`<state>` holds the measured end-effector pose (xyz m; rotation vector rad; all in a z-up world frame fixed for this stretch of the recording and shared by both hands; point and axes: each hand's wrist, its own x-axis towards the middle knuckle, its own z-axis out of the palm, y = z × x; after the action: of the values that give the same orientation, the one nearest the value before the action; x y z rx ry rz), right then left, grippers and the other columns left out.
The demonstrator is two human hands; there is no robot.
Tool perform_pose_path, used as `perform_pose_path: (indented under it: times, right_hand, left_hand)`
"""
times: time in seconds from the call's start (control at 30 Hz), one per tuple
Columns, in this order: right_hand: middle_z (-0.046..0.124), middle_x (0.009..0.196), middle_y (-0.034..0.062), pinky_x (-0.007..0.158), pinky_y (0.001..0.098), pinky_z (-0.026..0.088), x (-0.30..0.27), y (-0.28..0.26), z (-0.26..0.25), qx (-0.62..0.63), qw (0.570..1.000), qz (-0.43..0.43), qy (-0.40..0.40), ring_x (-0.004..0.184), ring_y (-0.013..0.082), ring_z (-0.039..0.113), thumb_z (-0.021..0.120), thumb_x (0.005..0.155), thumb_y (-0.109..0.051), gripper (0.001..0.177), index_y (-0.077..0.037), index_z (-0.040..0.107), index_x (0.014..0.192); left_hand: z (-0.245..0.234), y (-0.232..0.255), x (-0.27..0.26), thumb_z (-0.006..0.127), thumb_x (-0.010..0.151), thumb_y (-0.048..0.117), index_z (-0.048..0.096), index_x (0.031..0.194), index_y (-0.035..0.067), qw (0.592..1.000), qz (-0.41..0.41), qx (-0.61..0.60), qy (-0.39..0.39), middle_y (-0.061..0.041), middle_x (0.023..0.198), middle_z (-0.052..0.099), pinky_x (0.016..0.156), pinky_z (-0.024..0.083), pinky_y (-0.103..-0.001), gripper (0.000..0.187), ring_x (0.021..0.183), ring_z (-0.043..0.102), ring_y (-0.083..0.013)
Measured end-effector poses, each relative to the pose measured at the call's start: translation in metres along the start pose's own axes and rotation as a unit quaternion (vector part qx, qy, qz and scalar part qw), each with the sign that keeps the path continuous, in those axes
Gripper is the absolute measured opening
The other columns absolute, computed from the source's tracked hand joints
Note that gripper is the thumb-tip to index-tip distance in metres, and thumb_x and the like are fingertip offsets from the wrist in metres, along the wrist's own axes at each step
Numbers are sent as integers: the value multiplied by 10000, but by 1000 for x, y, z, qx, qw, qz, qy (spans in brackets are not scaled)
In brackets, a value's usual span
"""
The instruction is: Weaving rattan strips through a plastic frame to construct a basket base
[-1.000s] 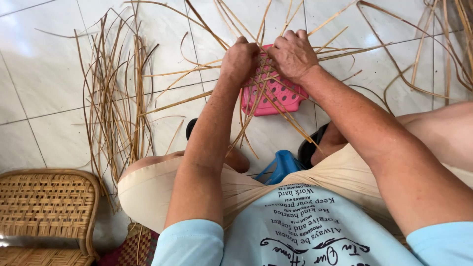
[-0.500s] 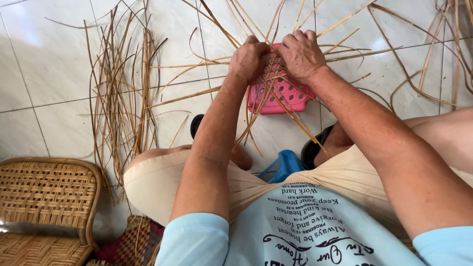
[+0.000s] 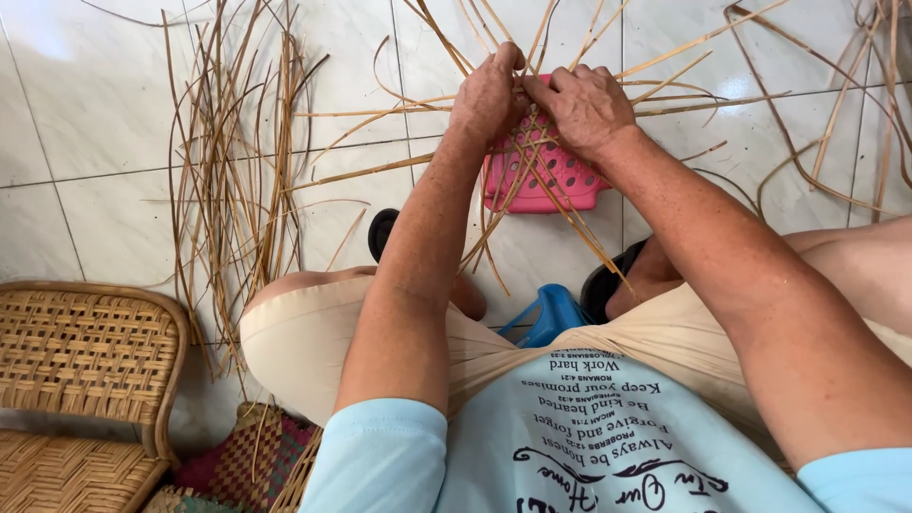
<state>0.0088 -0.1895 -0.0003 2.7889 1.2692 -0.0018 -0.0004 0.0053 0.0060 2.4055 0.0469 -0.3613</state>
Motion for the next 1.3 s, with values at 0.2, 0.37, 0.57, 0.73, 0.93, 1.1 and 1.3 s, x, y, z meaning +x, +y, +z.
perform_pose_path:
  times: [0.2,0.37,0.57,0.73,0.93,1.1,1.3]
  right_hand:
    - [615,996,91,782,510,561,15,11,-8,67,993,-5,-97,940,348,646,657,943,-134,509,-240,612,1439]
    - [626,1018,76,768,495,523,15,19,10,66,994,-24,-83,963,356,636,496,1001,-150,390,-232,657,1347]
    - [613,1159,92,849,469,559,6,6,-19,48,990,-13,-135,1067,326,588,611,964,-244,581,-210,517,1536]
    - [605,1290,119,1019,499,497,-6,0,0,31,994,-15,-108,1140,352,587,653,961,-378,748,-144,408,1627]
    - [629,1266,111,943,513,495,-11,2,16,31,999,-14,-28,1098,357,584,614,974,-369,707,-137,445,1619]
    - [592,1341,105,936,511,499,-8,-3,11,28,996,9,-89,1180,365,543,542,979,-255,656,-163,421,1617]
    - [599,1339,132,979,534,492,-7,-6,9,28,996,3,-83,1185,377,562,528,1022,-294,627,-122,394,1610]
  left_hand:
    - [11,-8,9,769,855,146,553,1039,176,999,9,42,3,-72,1013,649,744,578,-451,286,863,676,-286]
    - [14,-10,9,756,883,149,566,1020,152,998,18,53,4,-78,971,630,734,593,-438,235,835,672,-268]
    - [-1,-3,7,714,937,158,600,1032,151,997,11,72,-31,-78,987,646,751,596,-399,149,842,670,-250]
    - [-16,4,2,655,997,124,657,1056,190,993,-20,93,-69,-64,995,720,709,594,-372,88,865,684,-217]
    - [-8,0,9,658,1001,205,660,1102,177,982,50,180,-30,-67,994,720,680,594,-427,105,834,697,-271]
    - [-6,-14,1,746,977,339,652,1117,96,974,65,218,22,-73,1003,633,690,653,-432,296,819,720,-260]
    - [-22,5,-15,635,993,446,619,1051,121,979,-76,186,-1,-97,849,716,620,582,-453,331,749,693,-295]
